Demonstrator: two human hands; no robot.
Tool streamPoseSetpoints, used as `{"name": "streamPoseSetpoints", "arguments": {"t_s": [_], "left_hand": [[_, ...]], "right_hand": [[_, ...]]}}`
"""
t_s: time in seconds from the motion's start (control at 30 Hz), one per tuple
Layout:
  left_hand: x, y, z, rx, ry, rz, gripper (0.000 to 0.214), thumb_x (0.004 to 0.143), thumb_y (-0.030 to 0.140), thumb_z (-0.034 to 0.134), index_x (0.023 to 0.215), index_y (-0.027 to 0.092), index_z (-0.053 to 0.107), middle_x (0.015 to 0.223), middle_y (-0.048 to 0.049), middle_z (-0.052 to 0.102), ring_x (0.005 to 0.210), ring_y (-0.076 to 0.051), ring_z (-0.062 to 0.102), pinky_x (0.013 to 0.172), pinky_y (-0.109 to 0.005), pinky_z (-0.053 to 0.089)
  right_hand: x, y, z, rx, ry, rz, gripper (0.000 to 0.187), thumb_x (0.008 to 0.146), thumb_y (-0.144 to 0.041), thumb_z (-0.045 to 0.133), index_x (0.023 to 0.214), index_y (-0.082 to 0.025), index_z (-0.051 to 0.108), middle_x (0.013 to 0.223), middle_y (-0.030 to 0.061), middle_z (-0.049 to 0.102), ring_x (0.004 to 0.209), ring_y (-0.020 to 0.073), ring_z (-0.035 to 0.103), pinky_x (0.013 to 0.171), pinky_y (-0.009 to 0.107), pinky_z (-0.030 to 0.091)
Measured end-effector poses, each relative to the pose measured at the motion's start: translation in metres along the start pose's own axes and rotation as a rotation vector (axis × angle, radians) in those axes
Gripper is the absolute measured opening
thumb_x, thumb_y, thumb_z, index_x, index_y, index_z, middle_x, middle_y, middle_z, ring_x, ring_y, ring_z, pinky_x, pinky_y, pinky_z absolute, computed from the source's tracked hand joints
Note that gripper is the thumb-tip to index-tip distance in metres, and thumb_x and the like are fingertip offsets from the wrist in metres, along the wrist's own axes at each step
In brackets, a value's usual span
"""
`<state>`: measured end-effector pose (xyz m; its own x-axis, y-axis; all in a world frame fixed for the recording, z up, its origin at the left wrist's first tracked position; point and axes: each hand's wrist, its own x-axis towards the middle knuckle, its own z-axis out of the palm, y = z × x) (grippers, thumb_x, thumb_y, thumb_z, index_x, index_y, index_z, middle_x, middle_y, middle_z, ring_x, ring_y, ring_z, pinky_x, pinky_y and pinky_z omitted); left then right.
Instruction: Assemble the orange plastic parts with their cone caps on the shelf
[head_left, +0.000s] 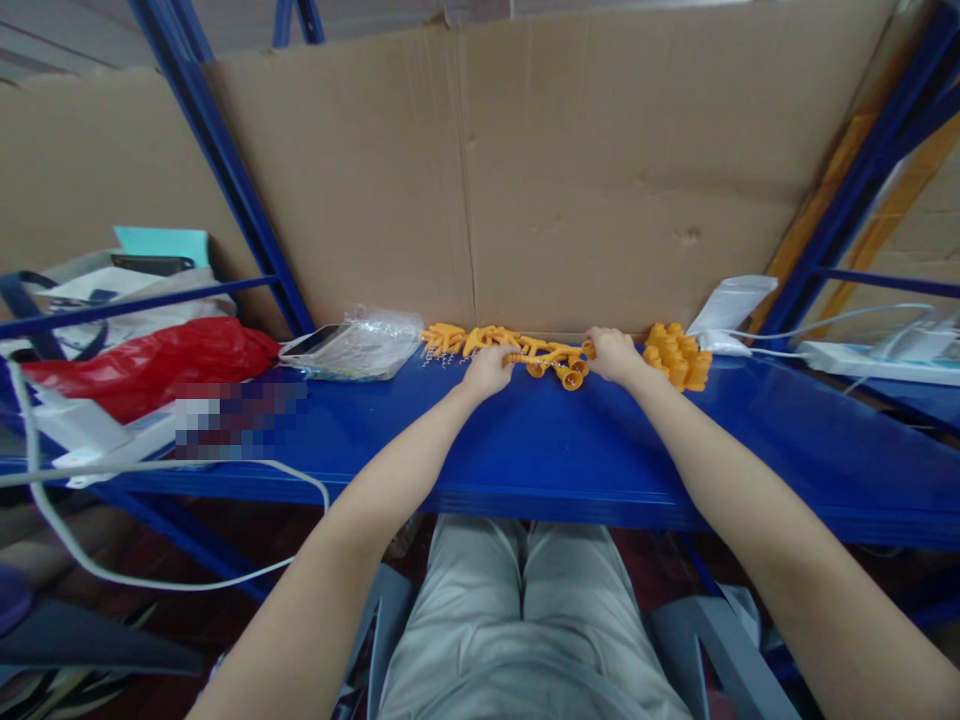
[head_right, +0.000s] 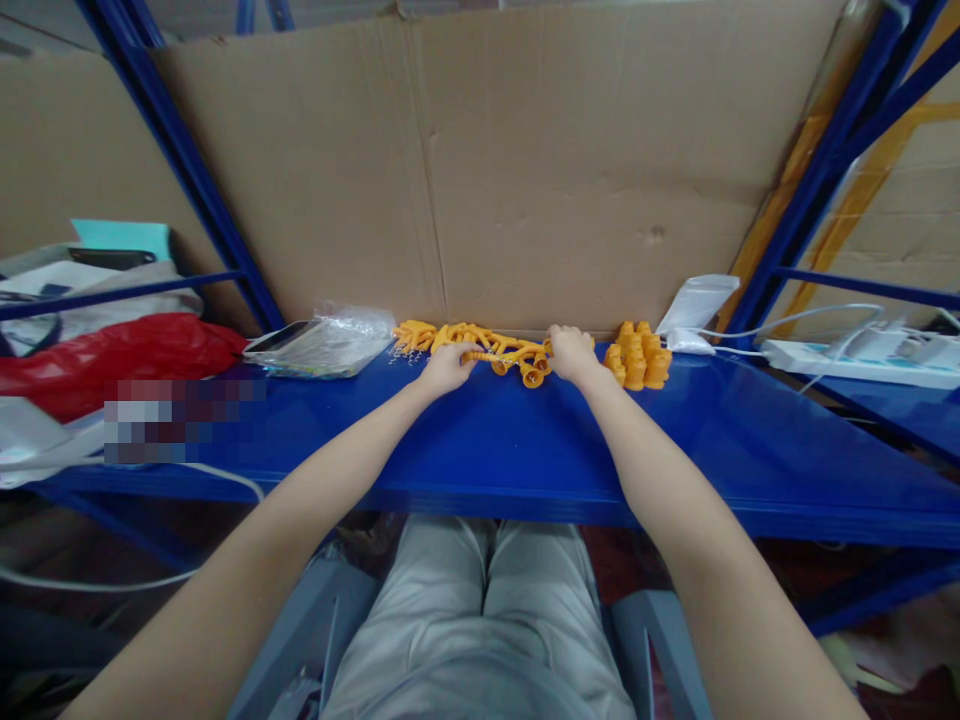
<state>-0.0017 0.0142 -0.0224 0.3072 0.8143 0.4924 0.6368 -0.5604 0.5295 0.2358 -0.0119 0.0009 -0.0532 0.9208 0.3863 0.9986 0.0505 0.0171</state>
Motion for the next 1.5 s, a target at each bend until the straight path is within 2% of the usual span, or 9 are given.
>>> {"name": "streamPoseSetpoints", "arguments": {"t_s": [0.17,0.27,0.4,0.57,0.77,1.07,1.3,1.5], "left_hand": [[0.0,0.0,0.0,0.049,0.004,0.015,0.035,0.08,0.004,0.059,0.107,0.017,0.077,0.112,-0.0126,0.075,0.112,-0.031,0.067,0.11,-0.046,0.045],[0.001,0.0,0.0,0.081,-0.005,0.024,0.034,0.082,0.005,0.059,0.109,0.017,0.076,0.115,-0.012,0.074,0.113,-0.029,0.067,0.109,-0.044,0.046],[-0.001,0.004,-0.001,0.167,-0.021,-0.006,0.036,0.085,0.007,0.057,0.116,0.016,0.074,0.118,-0.0104,0.074,0.114,-0.026,0.067,0.108,-0.042,0.048],[-0.005,0.011,-0.006,0.285,0.0,-0.069,0.039,0.089,0.009,0.055,0.121,0.02,0.073,0.118,-0.0087,0.075,0.113,-0.025,0.068,0.107,-0.038,0.049],[-0.005,0.011,-0.007,0.311,0.025,-0.113,0.037,0.09,0.011,0.055,0.12,0.02,0.073,0.117,-0.009,0.075,0.113,-0.023,0.068,0.107,-0.033,0.047],[-0.006,0.015,-0.007,0.301,0.029,-0.106,0.037,0.089,0.01,0.055,0.12,0.018,0.074,0.117,-0.0088,0.075,0.111,-0.024,0.069,0.104,-0.032,0.05],[-0.006,0.015,-0.007,0.261,0.002,-0.081,0.036,0.088,0.007,0.055,0.117,0.016,0.075,0.11,-0.0105,0.077,0.108,-0.024,0.071,0.102,-0.033,0.053],[-0.006,0.016,-0.005,0.227,-0.05,-0.041,0.037,0.086,0.005,0.057,0.117,0.015,0.075,0.104,-0.0094,0.078,0.101,-0.023,0.074,0.1,-0.035,0.055]], "right_hand": [[-0.008,-0.015,-0.008,0.05,0.04,-0.088,0.053,0.085,-0.014,0.054,0.138,-0.013,0.051,0.132,0.0211,0.064,0.124,0.0354,0.055,0.099,0.048,0.042],[-0.012,-0.023,-0.012,0.077,0.016,-0.109,0.054,0.089,-0.016,0.055,0.142,-0.015,0.047,0.132,0.0194,0.065,0.122,0.0348,0.059,0.098,0.048,0.043],[-0.014,-0.027,-0.017,0.072,-0.067,-0.15,0.047,0.089,-0.014,0.054,0.136,-0.016,0.054,0.131,0.0176,0.067,0.118,0.0323,0.063,0.092,0.041,0.048],[-0.016,-0.028,-0.02,0.043,-0.049,-0.253,0.048,0.085,-0.007,0.051,0.129,-0.019,0.064,0.131,0.0131,0.068,0.121,0.0297,0.062,0.093,0.038,0.049],[-0.015,-0.027,-0.015,0.024,-0.051,-0.262,0.057,0.086,-0.006,0.046,0.136,-0.025,0.063,0.131,0.0111,0.067,0.119,0.0292,0.063,0.09,0.039,0.05],[-0.018,-0.032,-0.02,0.052,-0.018,-0.297,0.053,0.092,-0.013,0.047,0.14,-0.03,0.061,0.129,0.0105,0.066,0.115,0.0295,0.065,0.089,0.039,0.052],[-0.015,-0.031,-0.011,0.073,0.073,-0.29,0.048,0.094,-0.02,0.053,0.141,-0.018,0.058,0.129,0.0157,0.067,0.113,0.0297,0.067,0.097,0.041,0.051],[-0.011,-0.035,-0.005,0.074,0.08,-0.372,0.035,0.091,-0.017,0.058,0.124,-0.009,0.067,0.119,0.018,0.071,0.111,0.0283,0.066,0.1,0.038,0.049]]}}
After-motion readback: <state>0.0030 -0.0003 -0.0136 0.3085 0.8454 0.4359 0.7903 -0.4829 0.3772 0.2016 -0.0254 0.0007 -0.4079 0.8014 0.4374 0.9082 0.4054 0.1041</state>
